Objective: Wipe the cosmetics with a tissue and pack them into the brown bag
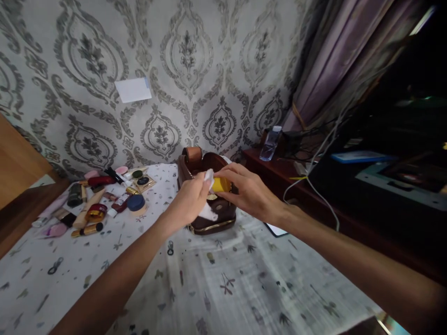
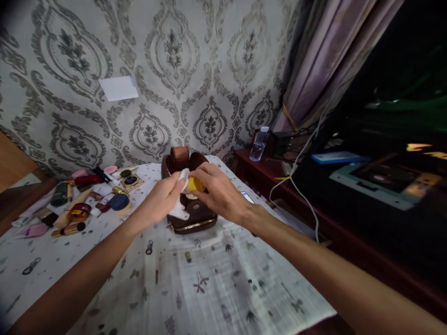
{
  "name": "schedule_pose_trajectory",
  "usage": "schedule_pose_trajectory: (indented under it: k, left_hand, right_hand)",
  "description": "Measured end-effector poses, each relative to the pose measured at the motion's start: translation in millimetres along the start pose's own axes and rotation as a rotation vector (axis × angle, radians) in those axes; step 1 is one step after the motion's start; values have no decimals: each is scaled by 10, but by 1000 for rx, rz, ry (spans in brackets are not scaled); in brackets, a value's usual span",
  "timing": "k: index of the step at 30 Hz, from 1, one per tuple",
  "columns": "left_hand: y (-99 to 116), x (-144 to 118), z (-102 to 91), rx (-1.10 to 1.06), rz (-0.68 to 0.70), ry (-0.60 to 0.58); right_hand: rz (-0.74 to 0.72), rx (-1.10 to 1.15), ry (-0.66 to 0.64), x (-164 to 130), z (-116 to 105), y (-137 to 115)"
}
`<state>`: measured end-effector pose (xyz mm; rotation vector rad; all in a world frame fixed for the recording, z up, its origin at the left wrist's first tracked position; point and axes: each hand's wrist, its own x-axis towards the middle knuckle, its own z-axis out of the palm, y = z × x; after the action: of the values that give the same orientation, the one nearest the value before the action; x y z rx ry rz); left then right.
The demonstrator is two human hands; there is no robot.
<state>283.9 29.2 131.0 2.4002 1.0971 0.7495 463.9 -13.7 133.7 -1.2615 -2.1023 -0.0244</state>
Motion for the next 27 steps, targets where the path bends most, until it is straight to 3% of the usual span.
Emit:
schedule_pose_trajectory:
  k: [2, 6, 9, 12, 18, 27]
  left_hand:
    - [62, -156, 28, 252, 23, -98]
    - [22, -441, 130, 470, 371, -335]
    - [-106, -563, 214, 504, 500, -330]
    - [-177, -600, 271, 569, 523, -326]
    - [-143, -559, 290, 648, 537, -373]
    - [-140, -550, 272, 659, 555, -388]
  right_hand:
    - [11, -114, -90, 11, -11, 67]
    - [51, -218, -268, 18, -31, 129]
    - [41, -224, -333, 54, -54, 77]
    - [19, -255, -403, 131, -55, -10]
    - [75, -332, -740, 328, 97, -65]
    - [231, -373, -809, 350, 436, -3]
